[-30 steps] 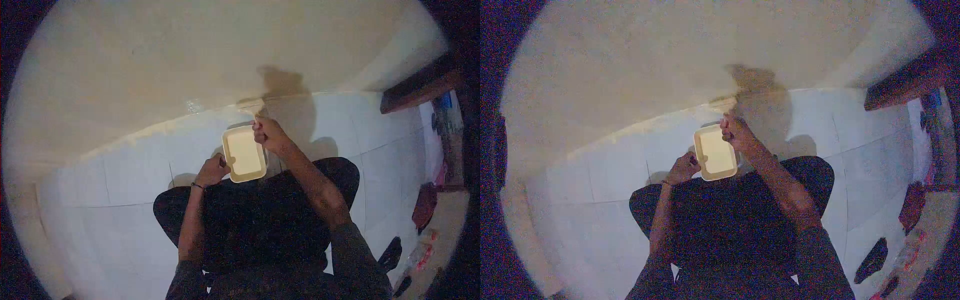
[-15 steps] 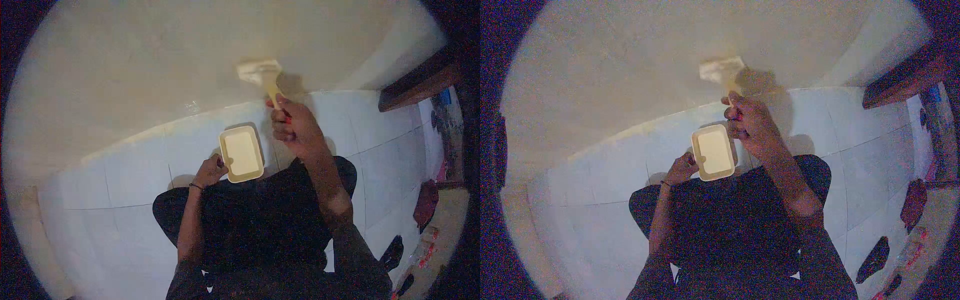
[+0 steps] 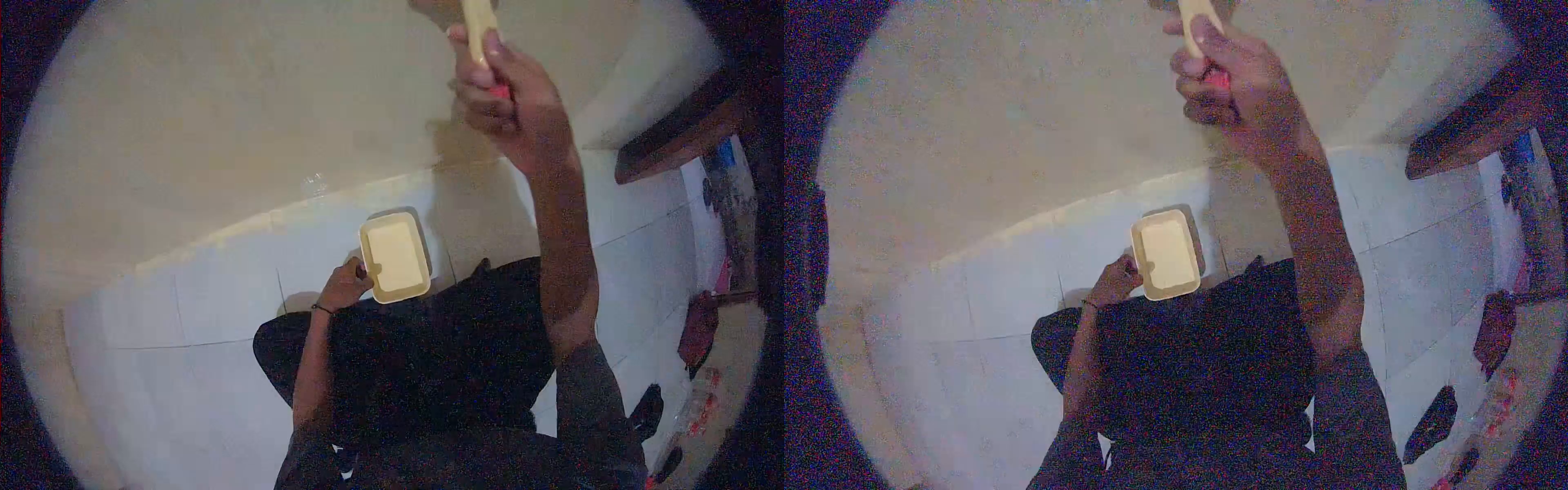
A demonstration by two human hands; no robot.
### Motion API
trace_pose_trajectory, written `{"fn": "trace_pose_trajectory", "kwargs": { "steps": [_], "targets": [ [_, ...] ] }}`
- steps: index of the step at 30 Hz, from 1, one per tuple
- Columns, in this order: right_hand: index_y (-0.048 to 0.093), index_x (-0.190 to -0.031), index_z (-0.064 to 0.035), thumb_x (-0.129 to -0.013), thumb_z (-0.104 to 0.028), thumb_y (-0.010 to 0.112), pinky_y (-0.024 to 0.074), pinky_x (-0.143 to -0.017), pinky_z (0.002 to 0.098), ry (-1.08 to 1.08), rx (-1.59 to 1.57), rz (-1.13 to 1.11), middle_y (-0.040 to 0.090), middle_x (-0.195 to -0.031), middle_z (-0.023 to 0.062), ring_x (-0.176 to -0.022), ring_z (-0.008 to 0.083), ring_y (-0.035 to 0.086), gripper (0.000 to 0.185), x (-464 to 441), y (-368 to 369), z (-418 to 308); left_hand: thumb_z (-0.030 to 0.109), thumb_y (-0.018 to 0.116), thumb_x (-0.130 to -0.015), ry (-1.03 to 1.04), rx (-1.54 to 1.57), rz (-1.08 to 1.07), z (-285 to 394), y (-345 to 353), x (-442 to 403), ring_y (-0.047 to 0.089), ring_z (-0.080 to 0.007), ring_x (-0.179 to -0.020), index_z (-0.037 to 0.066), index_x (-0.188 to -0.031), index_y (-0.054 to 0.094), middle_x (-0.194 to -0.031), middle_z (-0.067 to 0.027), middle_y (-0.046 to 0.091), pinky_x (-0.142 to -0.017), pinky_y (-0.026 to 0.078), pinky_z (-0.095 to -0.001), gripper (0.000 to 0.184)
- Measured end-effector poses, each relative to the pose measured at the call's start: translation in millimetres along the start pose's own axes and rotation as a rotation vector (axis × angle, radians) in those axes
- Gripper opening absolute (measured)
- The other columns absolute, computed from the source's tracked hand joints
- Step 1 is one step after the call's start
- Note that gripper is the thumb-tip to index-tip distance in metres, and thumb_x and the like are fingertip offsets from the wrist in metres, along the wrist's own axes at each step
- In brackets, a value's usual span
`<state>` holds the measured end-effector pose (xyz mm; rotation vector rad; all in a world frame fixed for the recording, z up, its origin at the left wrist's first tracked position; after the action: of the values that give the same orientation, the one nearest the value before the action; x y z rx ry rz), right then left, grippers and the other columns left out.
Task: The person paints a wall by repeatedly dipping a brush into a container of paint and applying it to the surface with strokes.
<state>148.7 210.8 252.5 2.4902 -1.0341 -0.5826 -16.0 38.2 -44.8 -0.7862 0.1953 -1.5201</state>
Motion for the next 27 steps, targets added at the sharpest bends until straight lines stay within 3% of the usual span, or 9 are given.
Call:
{"fn": "trace_pose_trajectory", "kwargs": {
  "steps": [5,15,20,23,27],
  "targets": [
    [0.044,-0.105,-0.0030,-0.083,-0.034,0.044,0.0208,-0.033,0.0142,0.135,0.122,0.111,0.035,-0.061,-0.0046,-0.042,0.0013,0.026,0.037,13,-24,32,0.023,0.061,-0.067,0.045,0.010,0.020,2,1,3,0.056,-0.0249,-0.066,0.001,-0.077,0.047,-0.071,-0.0133,0.056,-0.061,0.045,-0.0330,0.029],
    [0.045,-0.102,-0.0065,-0.080,-0.036,0.049,0.0228,-0.035,0.0153,0.480,-0.025,0.217,0.035,-0.060,-0.0048,-0.044,0.0027,0.028,0.037,68,-75,132,0.023,0.060,-0.067,-0.001,0.029,0.008,-3,5,2,0.056,-0.0231,-0.066,0.001,-0.077,0.046,-0.069,-0.0125,0.055,-0.061,0.044,-0.0321,0.028],
    [0.044,-0.097,-0.0042,-0.083,-0.036,0.046,0.0239,-0.036,0.0161,0.587,0.070,0.294,0.035,-0.060,-0.0041,-0.043,0.0032,0.028,0.034,91,-81,171,0.022,0.060,-0.068,0.159,0.128,0.044,-12,8,2,0.055,-0.0221,-0.065,0.000,-0.078,0.046,-0.069,-0.0121,0.055,-0.060,0.044,-0.0323,0.028],
    [0.043,-0.095,-0.0036,-0.084,-0.035,0.044,0.0235,-0.036,0.0161,0.634,0.031,0.320,0.034,-0.059,-0.0043,-0.042,0.0033,0.026,0.033,105,-87,204,0.021,0.060,-0.068,0.059,0.132,0.029,-11,9,3,0.055,-0.0229,-0.065,0.000,-0.079,0.045,-0.069,-0.0123,0.056,-0.060,0.044,-0.0326,0.028],
    [0.043,-0.093,-0.0039,-0.085,-0.033,0.042,0.0232,-0.035,0.0168,0.741,-0.050,0.386,0.034,-0.057,-0.0048,-0.040,0.0034,0.026,0.031,111,-74,212,0.022,0.060,-0.068,0.092,0.129,0.037,-6,6,6,0.055,-0.0226,-0.065,0.000,-0.079,0.045,-0.069,-0.0125,0.055,-0.060,0.044,-0.0319,0.028]
  ]
}}
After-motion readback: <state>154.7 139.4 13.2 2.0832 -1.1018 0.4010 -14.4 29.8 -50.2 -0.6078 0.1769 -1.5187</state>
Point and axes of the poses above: each hand's wrist, its own x-axis away from the middle knuckle, its own y-axis out of the palm, z = x × y, the point moved 3 cm from there along -x, towards the middle knuckle
